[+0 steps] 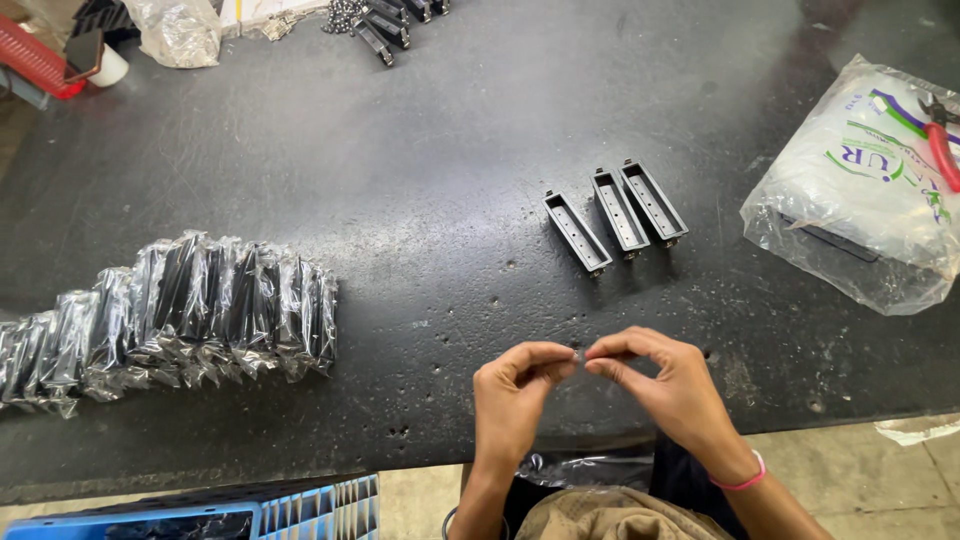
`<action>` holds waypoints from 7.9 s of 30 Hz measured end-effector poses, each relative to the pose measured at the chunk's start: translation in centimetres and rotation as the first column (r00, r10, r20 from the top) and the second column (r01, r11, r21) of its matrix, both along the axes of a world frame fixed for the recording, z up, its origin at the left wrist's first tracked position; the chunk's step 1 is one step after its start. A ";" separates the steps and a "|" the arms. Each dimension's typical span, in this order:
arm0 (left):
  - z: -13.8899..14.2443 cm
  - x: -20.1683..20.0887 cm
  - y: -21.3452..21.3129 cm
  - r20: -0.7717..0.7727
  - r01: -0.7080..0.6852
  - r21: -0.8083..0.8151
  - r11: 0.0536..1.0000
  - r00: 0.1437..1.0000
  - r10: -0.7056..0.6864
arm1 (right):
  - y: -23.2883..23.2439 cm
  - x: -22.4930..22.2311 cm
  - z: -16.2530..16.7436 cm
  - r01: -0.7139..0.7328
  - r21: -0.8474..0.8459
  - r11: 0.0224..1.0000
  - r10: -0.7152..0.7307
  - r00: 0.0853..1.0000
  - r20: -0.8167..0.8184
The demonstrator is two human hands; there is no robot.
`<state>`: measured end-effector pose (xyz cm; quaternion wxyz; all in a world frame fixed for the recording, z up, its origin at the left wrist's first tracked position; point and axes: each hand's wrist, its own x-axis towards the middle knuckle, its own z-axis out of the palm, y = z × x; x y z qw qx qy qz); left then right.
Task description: The person repeatedly picks up small black rectangular components from a table, places each into a clear plastic bag, seals the bag, and sets it aside. The process is repeated for several components in a consistent sequence.
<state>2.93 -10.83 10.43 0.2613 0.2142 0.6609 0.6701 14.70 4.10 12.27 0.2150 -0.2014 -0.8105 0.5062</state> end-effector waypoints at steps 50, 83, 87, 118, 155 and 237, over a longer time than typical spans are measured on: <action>-3.1 0.5 0.2 0.303 0.148 0.156 0.977 0.934 -0.190 | 0.7 -0.6 -6.4 -0.112 -0.557 0.823 0.111 0.993 -0.035; -2.8 -4.7 -2.3 0.393 0.116 0.463 0.879 0.862 -0.321 | 2.8 0.6 -6.2 -0.399 -0.772 0.496 0.428 0.885 -0.183; -2.8 -6.0 -2.5 0.534 -0.068 0.532 0.844 0.801 -0.272 | 3.6 1.0 -6.0 -0.469 -0.694 0.546 0.412 0.872 -0.265; -6.2 6.4 1.8 0.638 0.202 0.542 0.816 0.533 -0.556 | 1.1 0.4 -2.8 -0.189 -0.162 0.969 0.088 0.868 -0.490; -2.7 -6.2 -4.4 -0.112 -0.461 -0.175 0.870 0.887 0.447 | -2.8 -3.2 -4.6 -0.216 0.392 0.894 0.236 0.972 -0.004; -1.4 2.3 -0.3 -0.794 -0.358 -0.169 0.918 0.602 0.089 | 1.9 0.6 -9.2 -0.009 -0.824 0.566 -0.009 1.000 -0.017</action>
